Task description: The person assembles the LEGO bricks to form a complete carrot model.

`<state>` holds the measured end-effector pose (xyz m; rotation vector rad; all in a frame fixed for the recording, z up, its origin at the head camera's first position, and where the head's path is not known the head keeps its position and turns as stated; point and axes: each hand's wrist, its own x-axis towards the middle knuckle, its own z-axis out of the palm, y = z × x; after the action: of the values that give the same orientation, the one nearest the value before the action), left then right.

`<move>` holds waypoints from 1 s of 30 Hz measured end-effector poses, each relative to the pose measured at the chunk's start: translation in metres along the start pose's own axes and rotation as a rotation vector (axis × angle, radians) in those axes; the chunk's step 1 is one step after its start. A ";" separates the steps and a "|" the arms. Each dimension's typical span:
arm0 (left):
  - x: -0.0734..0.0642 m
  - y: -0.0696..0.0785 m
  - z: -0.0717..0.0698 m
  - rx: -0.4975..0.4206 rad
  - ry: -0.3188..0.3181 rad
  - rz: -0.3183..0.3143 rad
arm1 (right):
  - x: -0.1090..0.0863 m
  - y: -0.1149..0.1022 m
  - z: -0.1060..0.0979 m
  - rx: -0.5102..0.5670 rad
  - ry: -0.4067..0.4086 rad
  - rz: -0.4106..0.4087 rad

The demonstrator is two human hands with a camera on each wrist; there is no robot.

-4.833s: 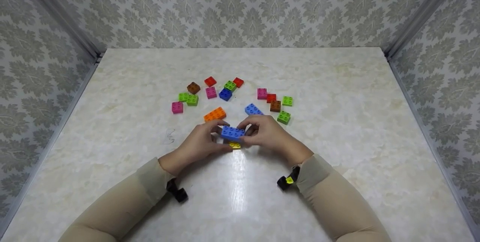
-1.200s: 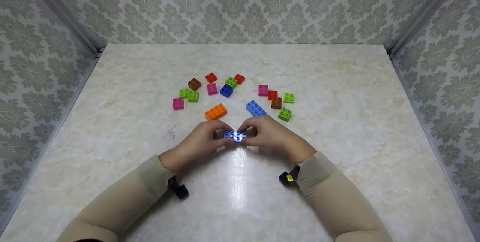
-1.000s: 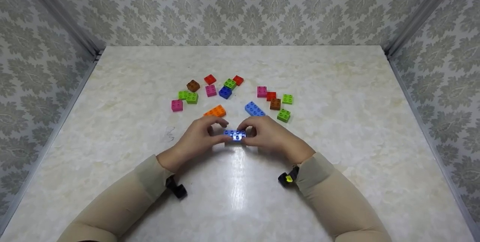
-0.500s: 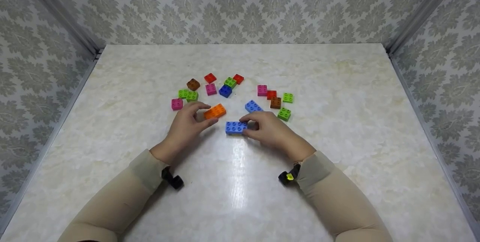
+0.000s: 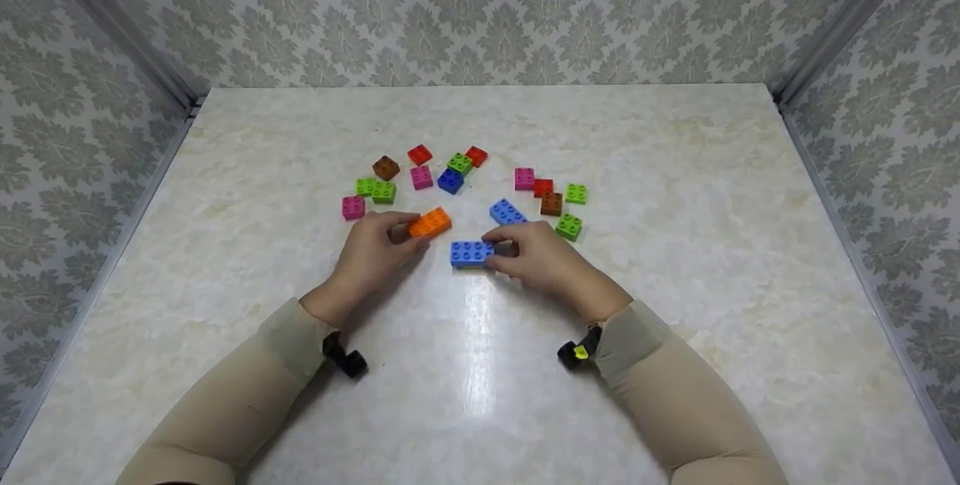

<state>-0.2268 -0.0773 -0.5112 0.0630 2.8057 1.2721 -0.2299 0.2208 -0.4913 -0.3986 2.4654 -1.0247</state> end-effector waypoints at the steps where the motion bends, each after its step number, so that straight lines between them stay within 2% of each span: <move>1: 0.000 0.000 0.000 -0.013 0.006 0.007 | 0.000 0.000 0.000 -0.001 0.004 -0.005; 4: -0.001 -0.001 0.001 -0.066 0.022 0.034 | 0.000 0.001 0.001 -0.007 0.010 -0.031; 9: -0.002 -0.001 0.001 -0.177 0.013 0.061 | 0.000 0.001 0.001 -0.016 0.007 -0.044; 14: -0.003 -0.004 0.000 -0.253 -0.012 0.125 | 0.001 0.001 0.000 -0.006 0.001 -0.023; 19: -0.002 -0.006 0.001 -0.327 -0.064 0.162 | 0.001 0.001 0.000 -0.002 -0.001 -0.010; 24: -0.001 -0.007 0.002 -0.354 -0.112 0.190 | 0.001 0.002 0.000 0.000 -0.005 -0.008; 30: -0.002 -0.008 0.001 -0.323 -0.175 0.249 | 0.001 0.001 -0.001 0.002 -0.002 -0.010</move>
<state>-0.2243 -0.0815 -0.5179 0.4947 2.4701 1.6654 -0.2314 0.2218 -0.4922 -0.4117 2.4631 -1.0302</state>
